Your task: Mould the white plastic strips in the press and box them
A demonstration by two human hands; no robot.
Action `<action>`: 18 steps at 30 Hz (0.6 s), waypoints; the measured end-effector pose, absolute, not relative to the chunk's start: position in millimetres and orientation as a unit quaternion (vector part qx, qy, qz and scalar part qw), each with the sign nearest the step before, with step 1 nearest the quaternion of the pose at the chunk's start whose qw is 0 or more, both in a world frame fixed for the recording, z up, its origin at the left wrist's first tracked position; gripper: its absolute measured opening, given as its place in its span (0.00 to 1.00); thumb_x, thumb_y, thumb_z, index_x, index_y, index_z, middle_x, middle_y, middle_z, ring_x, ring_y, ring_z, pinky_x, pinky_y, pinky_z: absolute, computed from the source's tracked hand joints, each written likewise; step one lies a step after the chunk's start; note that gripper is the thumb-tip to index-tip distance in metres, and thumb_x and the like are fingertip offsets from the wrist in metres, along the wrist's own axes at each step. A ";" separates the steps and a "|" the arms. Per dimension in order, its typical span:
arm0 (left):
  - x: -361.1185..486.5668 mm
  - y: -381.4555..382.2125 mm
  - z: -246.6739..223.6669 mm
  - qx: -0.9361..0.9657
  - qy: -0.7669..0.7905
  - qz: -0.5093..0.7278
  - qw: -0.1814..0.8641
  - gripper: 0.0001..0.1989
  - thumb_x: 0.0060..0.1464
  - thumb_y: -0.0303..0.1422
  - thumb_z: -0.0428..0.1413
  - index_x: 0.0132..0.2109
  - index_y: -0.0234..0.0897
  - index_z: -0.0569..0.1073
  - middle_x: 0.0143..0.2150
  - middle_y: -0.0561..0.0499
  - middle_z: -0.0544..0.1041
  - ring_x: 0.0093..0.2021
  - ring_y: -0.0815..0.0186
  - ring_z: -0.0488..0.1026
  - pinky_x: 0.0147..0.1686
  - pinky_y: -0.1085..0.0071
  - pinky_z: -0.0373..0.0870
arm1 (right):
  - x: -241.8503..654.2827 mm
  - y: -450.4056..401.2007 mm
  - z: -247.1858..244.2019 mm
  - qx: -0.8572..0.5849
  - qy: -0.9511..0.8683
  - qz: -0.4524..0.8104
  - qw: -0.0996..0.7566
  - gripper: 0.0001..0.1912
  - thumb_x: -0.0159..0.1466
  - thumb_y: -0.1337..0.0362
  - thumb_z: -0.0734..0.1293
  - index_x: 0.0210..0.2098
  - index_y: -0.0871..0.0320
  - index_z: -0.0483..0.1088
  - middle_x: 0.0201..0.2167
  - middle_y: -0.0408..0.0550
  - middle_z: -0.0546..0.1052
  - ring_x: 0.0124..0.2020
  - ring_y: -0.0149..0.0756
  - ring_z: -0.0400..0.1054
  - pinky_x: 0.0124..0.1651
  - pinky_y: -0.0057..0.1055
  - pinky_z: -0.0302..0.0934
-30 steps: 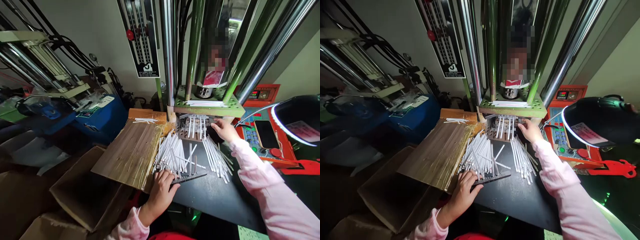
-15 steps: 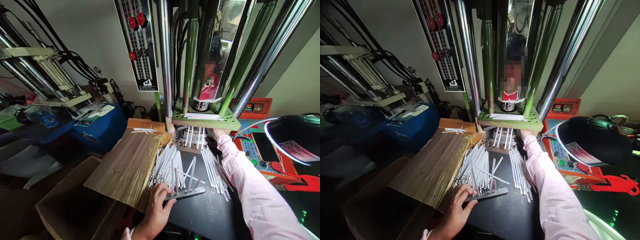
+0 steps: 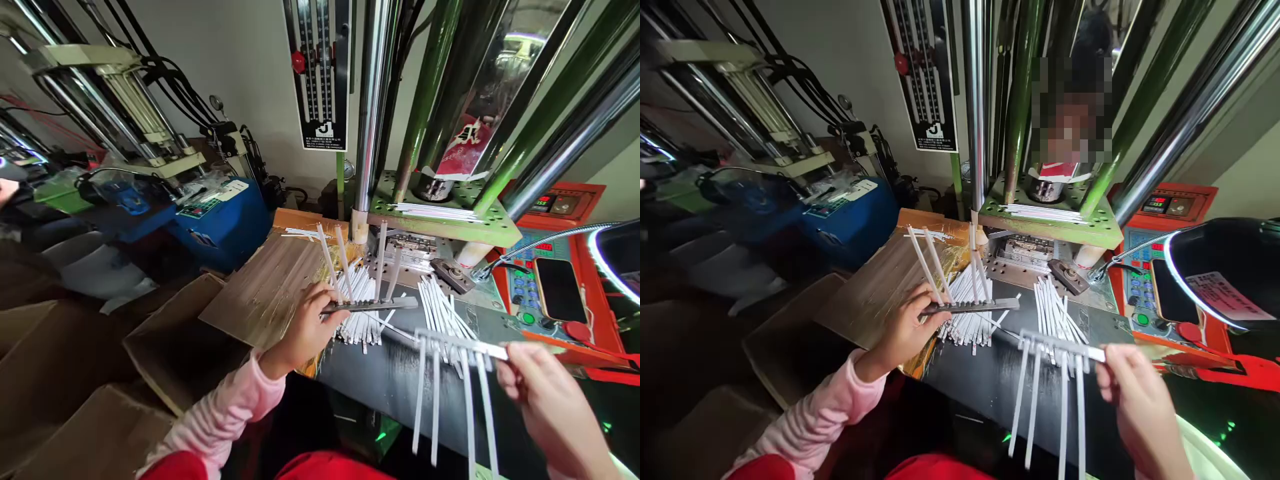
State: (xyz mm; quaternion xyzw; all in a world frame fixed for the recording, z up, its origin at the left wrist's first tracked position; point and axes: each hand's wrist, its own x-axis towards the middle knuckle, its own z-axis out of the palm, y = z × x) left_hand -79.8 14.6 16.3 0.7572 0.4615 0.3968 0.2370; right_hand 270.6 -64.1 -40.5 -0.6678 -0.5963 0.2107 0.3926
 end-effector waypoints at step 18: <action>-2.5 89.6 -21.0 0.795 0.312 0.426 0.299 0.07 0.54 0.28 0.64 0.42 0.38 0.79 0.42 0.49 0.74 0.45 0.63 0.73 0.49 0.64 0.72 | 271.4 27.0 -19.3 -0.574 -0.590 0.393 0.410 0.27 0.59 0.40 0.68 0.45 0.54 0.75 0.38 0.50 0.81 0.33 0.39 0.74 0.38 0.35 0.72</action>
